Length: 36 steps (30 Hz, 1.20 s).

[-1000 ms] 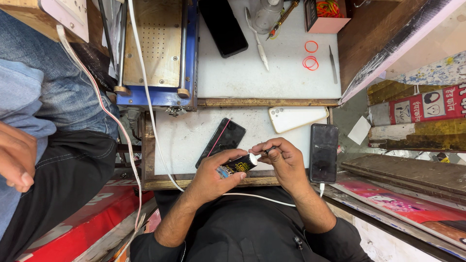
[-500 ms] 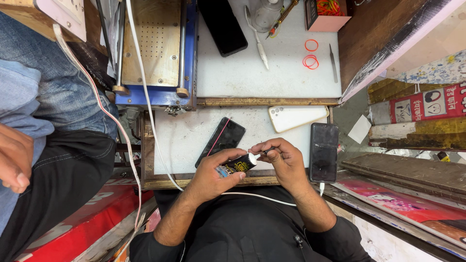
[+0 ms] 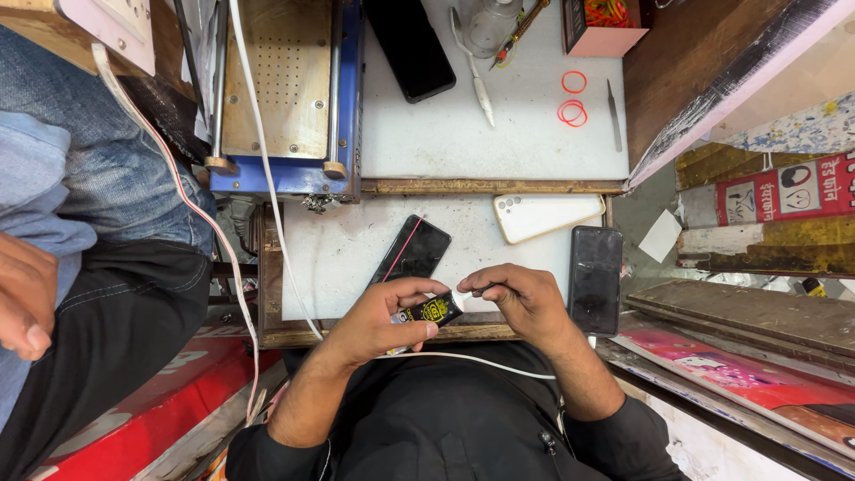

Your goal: The person secures a smartphone with multiple colored elastic bands. They wrap a pink band, then add orange and green bands, adjusting each to hold the phone together. The phone remains on the workbench throughout.

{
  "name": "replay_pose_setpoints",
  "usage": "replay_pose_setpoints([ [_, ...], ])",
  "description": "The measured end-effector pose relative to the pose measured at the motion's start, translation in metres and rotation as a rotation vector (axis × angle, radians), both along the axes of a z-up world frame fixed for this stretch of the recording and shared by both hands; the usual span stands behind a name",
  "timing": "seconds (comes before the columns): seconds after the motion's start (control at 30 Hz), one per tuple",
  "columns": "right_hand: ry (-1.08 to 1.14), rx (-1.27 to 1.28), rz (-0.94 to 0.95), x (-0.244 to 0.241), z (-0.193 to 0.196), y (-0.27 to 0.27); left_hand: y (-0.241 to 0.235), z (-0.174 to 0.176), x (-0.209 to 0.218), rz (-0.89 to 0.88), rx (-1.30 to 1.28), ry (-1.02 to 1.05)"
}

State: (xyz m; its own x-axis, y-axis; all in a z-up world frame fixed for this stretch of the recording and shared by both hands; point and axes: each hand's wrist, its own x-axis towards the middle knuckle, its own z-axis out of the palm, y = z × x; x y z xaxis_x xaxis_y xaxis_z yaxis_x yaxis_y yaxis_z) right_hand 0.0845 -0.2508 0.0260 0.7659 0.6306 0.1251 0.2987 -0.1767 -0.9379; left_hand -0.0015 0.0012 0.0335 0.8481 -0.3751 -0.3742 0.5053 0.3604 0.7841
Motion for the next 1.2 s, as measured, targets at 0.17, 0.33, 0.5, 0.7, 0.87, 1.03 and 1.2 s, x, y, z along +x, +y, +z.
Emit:
replay_pose_setpoints([
  [0.17,0.047,0.054,-0.015,-0.003,-0.013,0.001,-0.009,0.016,-0.002,0.108,0.545,-0.543],
  [0.33,0.075,-0.037,-0.097,-0.009,-0.017,0.007,-0.019,0.033,0.001,0.127,0.834,-0.601],
  [0.5,0.112,-0.119,-0.102,-0.004,-0.005,0.011,-0.020,0.039,0.008,0.096,0.947,-0.613],
  [0.7,0.015,-0.348,-0.039,0.005,0.015,0.012,-0.014,0.035,0.012,-0.003,0.928,-0.614],
  [0.87,0.022,-0.179,0.085,0.012,0.025,0.010,-0.010,0.035,0.019,-0.024,0.885,-0.558],
  [1.03,0.224,-0.383,0.040,0.012,0.025,0.008,-0.010,0.039,0.022,-0.106,0.927,-0.546],
  [1.2,0.174,-0.333,0.141,0.014,0.011,-0.005,-0.004,0.040,0.023,-0.077,0.862,-0.577],
])
